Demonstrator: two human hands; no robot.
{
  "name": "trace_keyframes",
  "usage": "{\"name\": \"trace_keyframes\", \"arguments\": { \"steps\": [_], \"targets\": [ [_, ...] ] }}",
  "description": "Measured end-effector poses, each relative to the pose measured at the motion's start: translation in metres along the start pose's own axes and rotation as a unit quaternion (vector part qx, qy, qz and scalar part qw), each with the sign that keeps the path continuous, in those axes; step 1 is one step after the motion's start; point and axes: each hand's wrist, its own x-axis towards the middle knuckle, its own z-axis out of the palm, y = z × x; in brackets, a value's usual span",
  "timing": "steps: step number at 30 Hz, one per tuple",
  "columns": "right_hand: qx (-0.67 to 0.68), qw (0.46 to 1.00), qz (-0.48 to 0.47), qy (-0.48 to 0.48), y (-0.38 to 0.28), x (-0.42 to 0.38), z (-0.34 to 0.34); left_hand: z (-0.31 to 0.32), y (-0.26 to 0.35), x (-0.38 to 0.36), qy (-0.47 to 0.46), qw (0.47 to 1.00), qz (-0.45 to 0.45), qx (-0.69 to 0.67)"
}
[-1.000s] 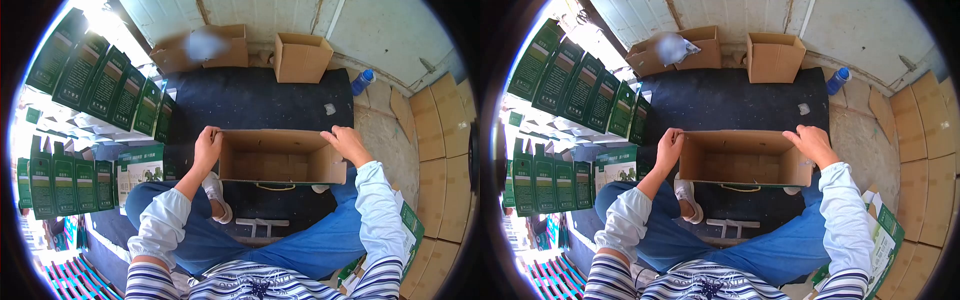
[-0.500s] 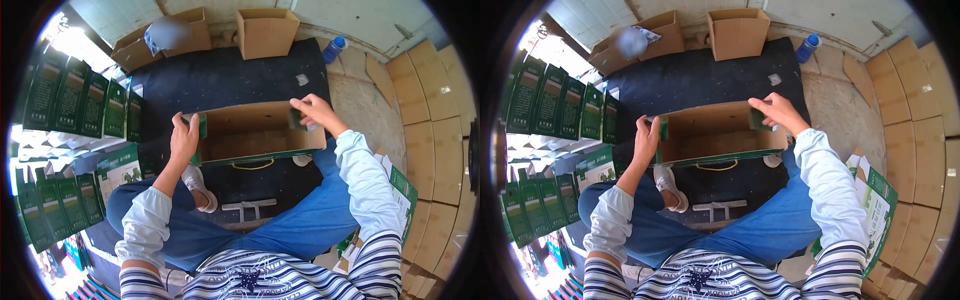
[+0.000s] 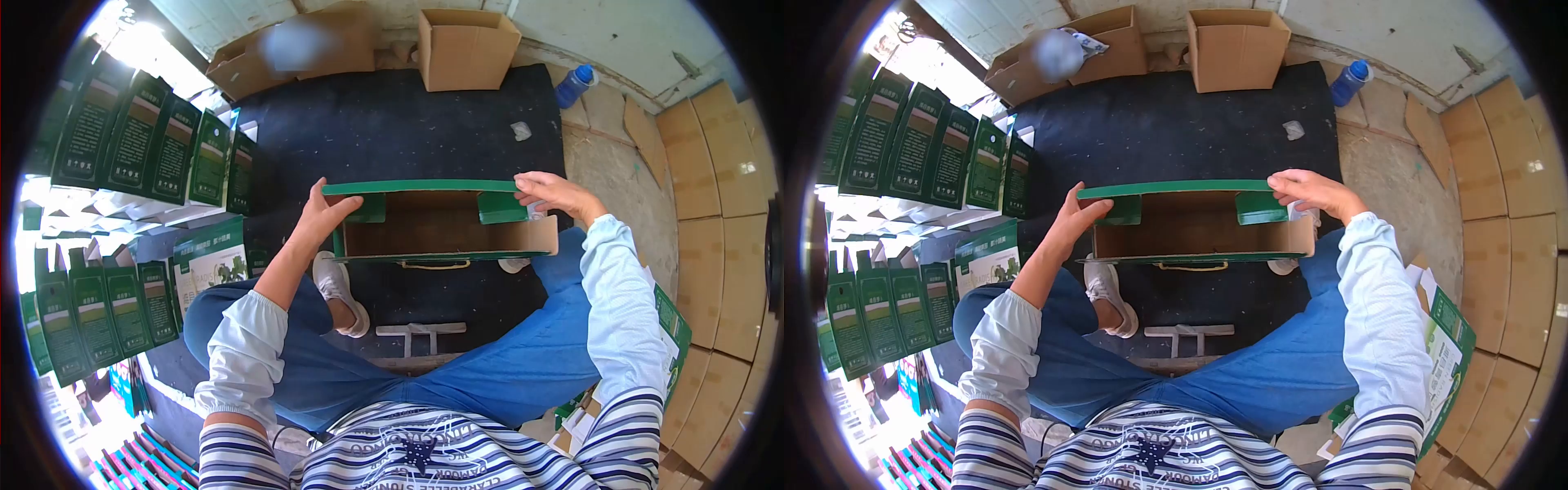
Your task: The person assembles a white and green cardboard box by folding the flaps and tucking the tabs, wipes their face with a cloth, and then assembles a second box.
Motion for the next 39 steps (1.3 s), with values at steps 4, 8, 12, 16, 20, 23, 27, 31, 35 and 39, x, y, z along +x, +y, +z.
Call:
{"name": "trace_keyframes", "arguments": {
  "steps": [4,8,12,16,20,23,27,31,35,39],
  "targets": [
    [-0.119,0.992,-0.030,0.016,0.004,0.010,-0.001,-0.002,-0.011,-0.013,-0.010,0.997,0.071,0.011],
    [-0.256,0.964,-0.043,0.048,-0.010,0.001,0.008,-0.015,-0.024,-0.007,-0.010,0.984,0.111,0.136],
    [-0.467,0.880,-0.046,0.069,-0.021,0.003,0.026,-0.019,-0.019,-0.012,0.000,0.946,0.187,0.264],
    [-0.556,0.823,-0.013,0.115,-0.035,0.009,0.049,-0.014,-0.010,-0.013,-0.009,0.922,0.188,0.338],
    [-0.578,0.790,-0.150,0.141,-0.025,0.022,0.056,-0.008,-0.007,-0.011,-0.016,0.909,0.169,0.382],
    [-0.553,0.809,-0.157,0.125,-0.023,0.035,0.064,-0.011,0.017,-0.022,-0.023,0.920,0.106,0.376],
    [-0.578,0.783,-0.163,0.160,-0.019,0.038,0.072,-0.025,0.024,-0.019,-0.106,0.943,0.058,0.311],
    [-0.589,0.763,-0.179,0.196,-0.010,0.036,0.079,-0.032,0.019,-0.017,-0.213,0.963,0.046,0.157],
    [-0.584,0.762,-0.181,0.213,-0.006,0.035,0.083,-0.011,0.001,-0.015,-0.123,0.882,0.221,0.396],
    [-0.576,0.763,-0.193,0.222,-0.004,0.034,0.084,0.008,-0.003,-0.009,-0.001,0.814,0.189,0.549]
  ]
}}
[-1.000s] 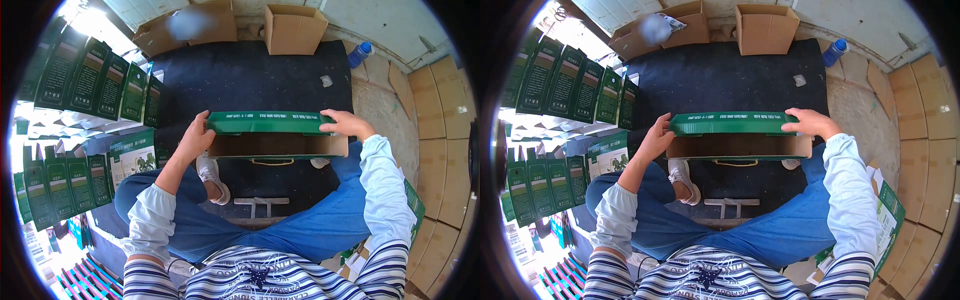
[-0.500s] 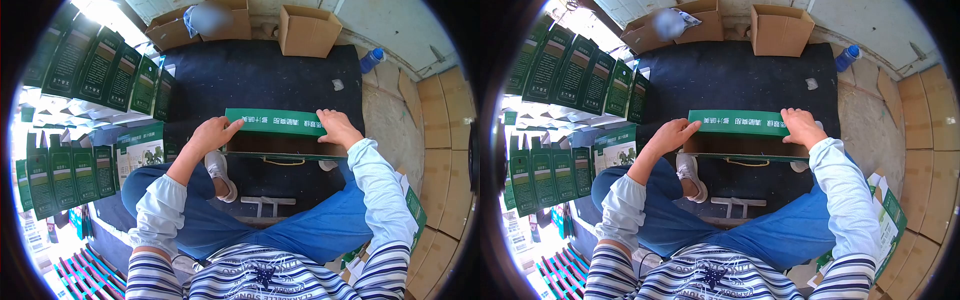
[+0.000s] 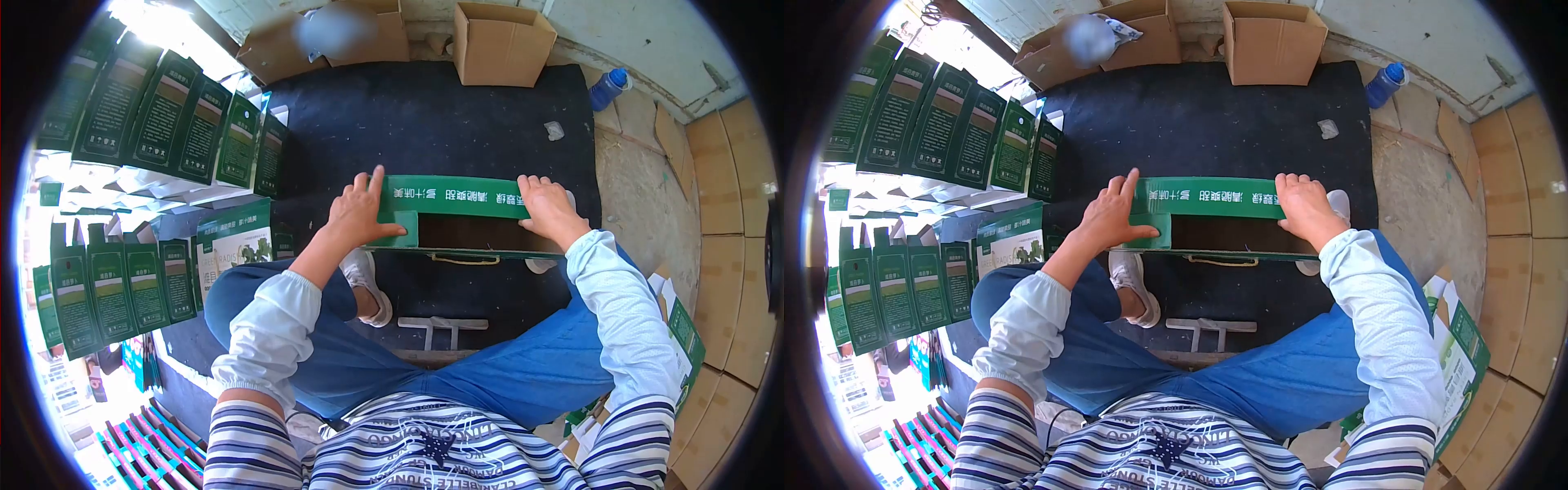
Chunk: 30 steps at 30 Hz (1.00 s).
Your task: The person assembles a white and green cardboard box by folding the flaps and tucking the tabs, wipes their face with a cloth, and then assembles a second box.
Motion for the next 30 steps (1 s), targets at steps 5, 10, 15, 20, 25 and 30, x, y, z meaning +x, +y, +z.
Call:
{"name": "trace_keyframes", "arguments": {
  "steps": [5,10,15,20,25,30],
  "targets": [
    [0.014,1.000,0.008,-0.015,0.001,0.002,-0.003,0.019,-0.011,0.012,-0.107,0.991,-0.061,-0.052],
    [0.020,0.999,0.007,-0.033,0.003,0.004,-0.005,0.040,-0.019,0.009,-0.031,0.996,-0.014,-0.077],
    [0.016,0.999,0.015,-0.030,-0.001,0.002,-0.004,0.040,-0.016,0.010,-0.049,0.996,-0.034,-0.061],
    [0.109,0.992,0.012,-0.071,0.009,-0.004,-0.021,0.034,-0.013,0.006,-0.044,0.996,-0.041,-0.065],
    [0.271,0.957,0.075,-0.078,0.085,-0.025,-0.048,0.041,-0.018,0.007,-0.045,0.997,-0.033,-0.057],
    [0.547,0.760,0.155,-0.314,0.114,-0.068,-0.052,0.042,-0.019,0.010,-0.045,0.997,-0.031,-0.046]
  ]
}}
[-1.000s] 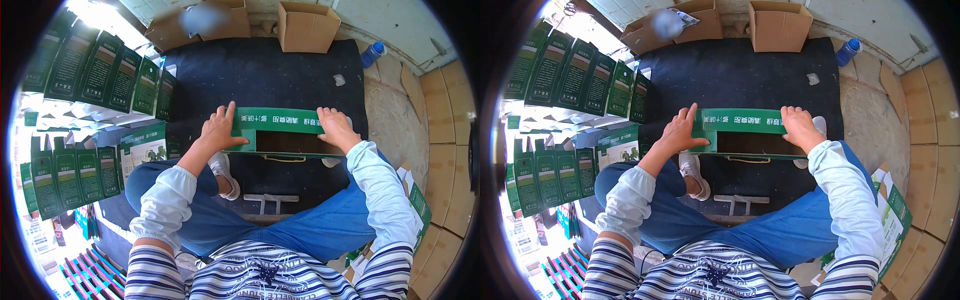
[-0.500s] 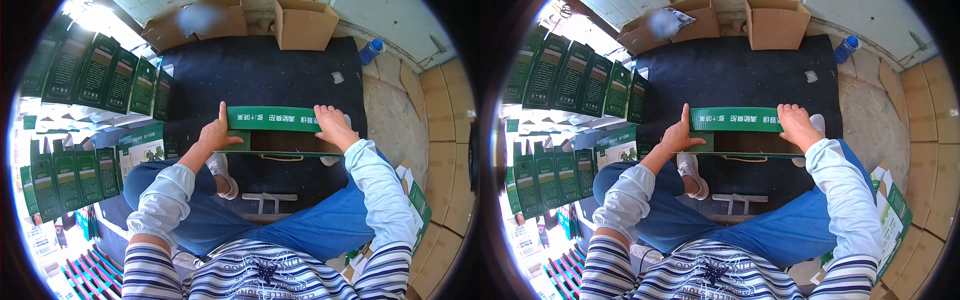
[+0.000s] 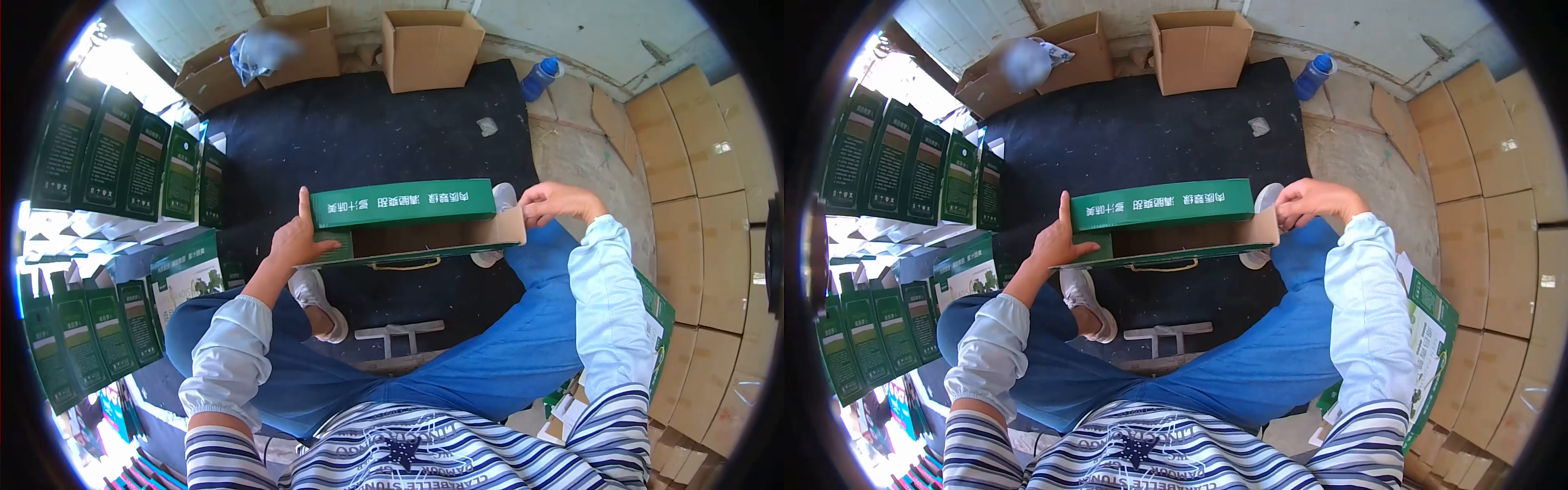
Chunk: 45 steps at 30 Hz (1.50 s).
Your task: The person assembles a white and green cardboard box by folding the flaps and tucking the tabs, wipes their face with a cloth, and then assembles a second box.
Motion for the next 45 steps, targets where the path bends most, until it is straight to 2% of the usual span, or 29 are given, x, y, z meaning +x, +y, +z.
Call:
{"name": "trace_keyframes", "arguments": {
  "steps": [4,13,19,22,25,28,29,32,35,38,39,42,43,45],
  "targets": [
    [-0.004,1.000,0.016,0.017,0.008,0.013,0.008,-0.001,0.000,-0.001,0.002,1.000,-0.001,0.008],
    [-0.022,0.999,0.043,-0.024,-0.003,-0.007,0.008,0.005,-0.003,0.000,0.017,1.000,0.007,0.007],
    [0.032,0.997,0.066,-0.020,-0.009,-0.012,0.026,0.004,-0.002,0.000,0.003,1.000,-0.005,0.013],
    [0.055,0.997,0.044,-0.003,-0.021,-0.018,0.037,0.003,-0.002,0.000,0.005,1.000,-0.005,0.013],
    [-0.068,0.993,0.058,0.071,-0.018,-0.004,0.054,0.003,0.000,-0.001,0.003,1.000,-0.008,0.012],
    [-0.198,0.977,-0.015,0.074,-0.012,0.003,0.068,0.002,0.000,-0.001,0.002,1.000,-0.006,0.013],
    [-0.214,0.975,0.001,0.060,-0.012,0.002,0.069,0.003,0.000,-0.001,0.003,1.000,-0.005,0.011],
    [-0.235,0.955,-0.136,0.117,-0.008,0.001,0.078,0.004,-0.001,0.000,0.002,1.000,0.000,0.015],
    [-0.216,0.972,0.026,0.087,-0.031,0.011,0.088,0.003,0.000,0.001,0.001,1.000,0.001,0.019],
    [-0.205,0.975,0.024,0.080,-0.025,0.027,0.084,0.002,0.002,0.000,-0.008,1.000,-0.004,0.022],
    [-0.170,0.980,0.090,0.043,-0.025,0.029,0.082,0.002,0.002,0.000,-0.006,1.000,-0.005,0.020],
    [-0.176,0.978,0.106,0.032,-0.013,0.045,0.076,0.005,0.001,0.001,0.005,1.000,0.004,0.015],
    [-0.214,0.965,0.134,0.070,-0.013,0.048,0.080,0.008,-0.001,0.002,0.014,1.000,0.010,0.011],
    [-0.357,0.916,0.102,0.154,-0.015,0.049,0.091,0.008,-0.003,0.001,0.017,1.000,0.010,0.014]
  ]
}}
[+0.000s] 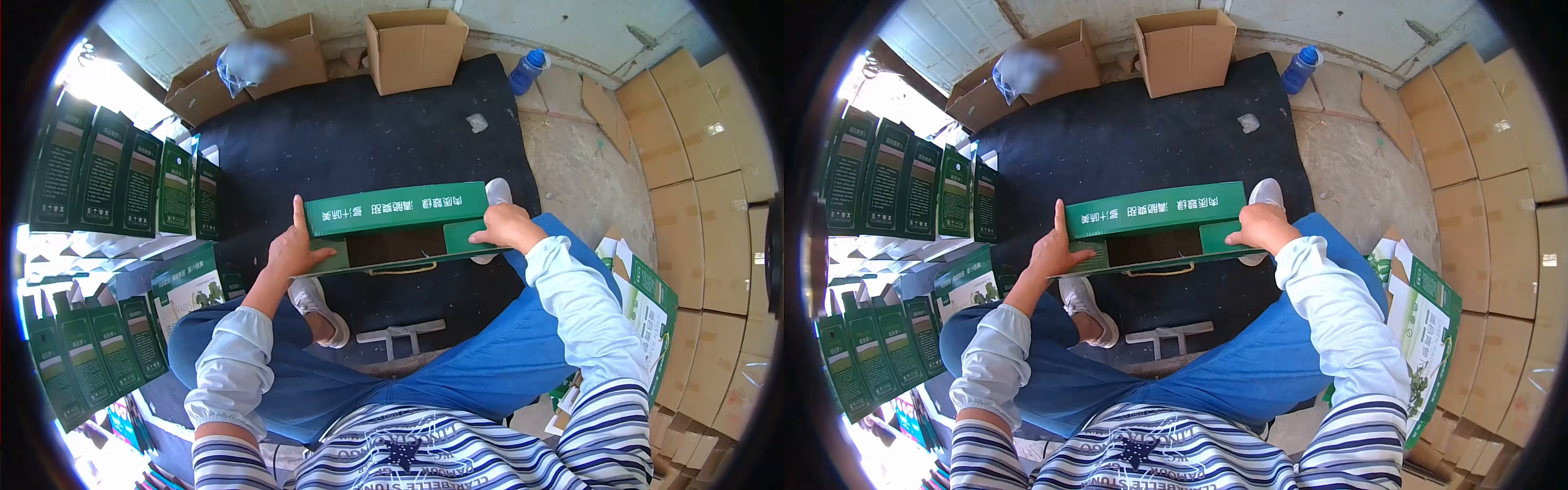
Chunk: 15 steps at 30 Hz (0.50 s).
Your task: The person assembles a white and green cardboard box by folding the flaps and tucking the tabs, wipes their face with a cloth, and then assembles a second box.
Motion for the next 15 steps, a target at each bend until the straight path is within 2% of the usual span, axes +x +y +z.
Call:
{"name": "trace_keyframes", "arguments": {
  "steps": [1,2,8,11,15],
  "targets": [
    [-0.068,0.996,-0.008,0.055,-0.005,-0.002,0.001,-0.001,0.002,0.000,-0.005,1.000,-0.004,0.005],
    [-0.037,0.998,0.037,0.042,-0.005,-0.005,-0.003,-0.002,0.004,0.000,-0.011,1.000,-0.008,0.008],
    [0.024,0.997,0.049,0.056,0.018,0.016,0.027,0.000,0.003,-0.001,0.000,1.000,-0.006,0.003],
    [0.076,0.995,0.070,-0.010,0.014,0.011,0.016,-0.001,0.005,-0.002,0.002,1.000,-0.006,0.005],
    [0.046,0.996,0.071,0.014,0.013,0.013,0.021,-0.003,0.006,-0.002,-0.001,1.000,-0.006,0.008]
  ]
}}
